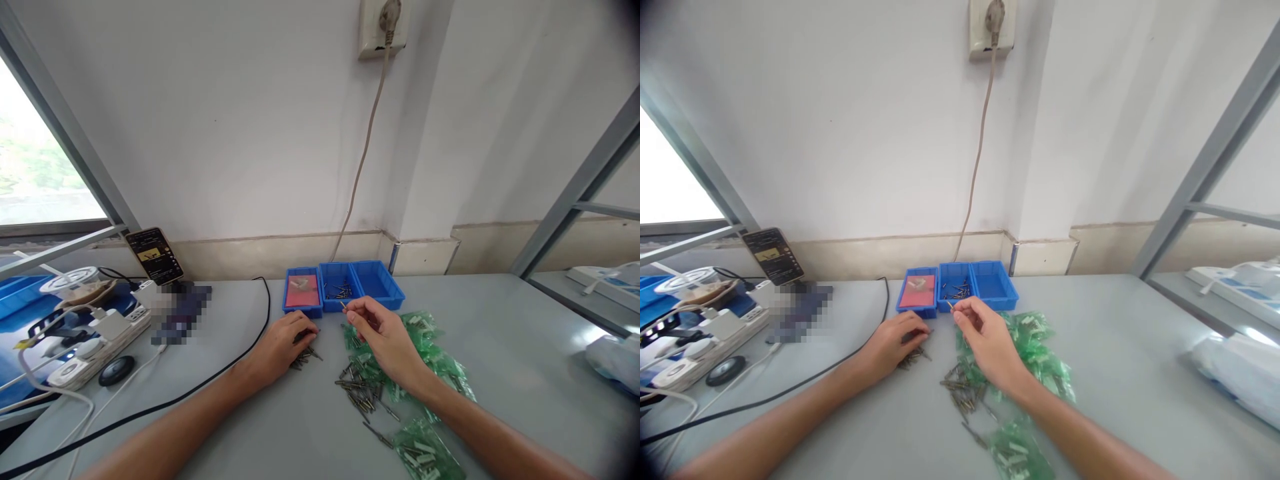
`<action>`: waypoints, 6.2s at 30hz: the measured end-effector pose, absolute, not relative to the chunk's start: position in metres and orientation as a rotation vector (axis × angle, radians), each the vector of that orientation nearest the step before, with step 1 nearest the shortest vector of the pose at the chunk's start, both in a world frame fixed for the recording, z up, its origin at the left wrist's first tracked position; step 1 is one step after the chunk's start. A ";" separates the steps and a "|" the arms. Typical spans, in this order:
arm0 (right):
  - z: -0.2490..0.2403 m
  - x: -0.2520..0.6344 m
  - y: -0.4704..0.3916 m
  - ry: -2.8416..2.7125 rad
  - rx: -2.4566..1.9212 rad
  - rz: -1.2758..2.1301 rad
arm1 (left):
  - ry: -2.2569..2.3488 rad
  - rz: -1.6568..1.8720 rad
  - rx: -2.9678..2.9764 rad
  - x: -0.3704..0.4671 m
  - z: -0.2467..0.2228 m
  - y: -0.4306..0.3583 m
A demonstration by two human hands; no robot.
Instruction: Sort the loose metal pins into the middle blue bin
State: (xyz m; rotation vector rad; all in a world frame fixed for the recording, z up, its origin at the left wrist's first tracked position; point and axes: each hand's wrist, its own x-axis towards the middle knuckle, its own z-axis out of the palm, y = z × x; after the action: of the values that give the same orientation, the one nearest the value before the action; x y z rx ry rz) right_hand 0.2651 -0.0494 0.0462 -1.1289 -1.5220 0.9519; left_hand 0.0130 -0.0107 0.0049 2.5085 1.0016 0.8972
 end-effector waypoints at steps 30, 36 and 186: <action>0.058 0.265 -0.053 -1.413 -0.996 1.352 | 1.040 0.913 2.628 0.014 0.008 -0.013; 0.060 0.264 -0.053 -1.330 -0.980 1.340 | 1.051 0.911 2.623 0.013 0.006 -0.012; 0.044 0.267 -0.045 -1.607 -1.231 0.846 | 0.852 1.019 2.526 0.018 0.017 -0.026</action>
State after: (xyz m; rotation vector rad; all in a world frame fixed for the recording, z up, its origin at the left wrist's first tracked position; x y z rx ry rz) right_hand 0.2668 -0.0447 0.0444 -1.2306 -1.6069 0.8464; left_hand 0.0183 -0.0259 0.0172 2.5262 0.8517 1.0186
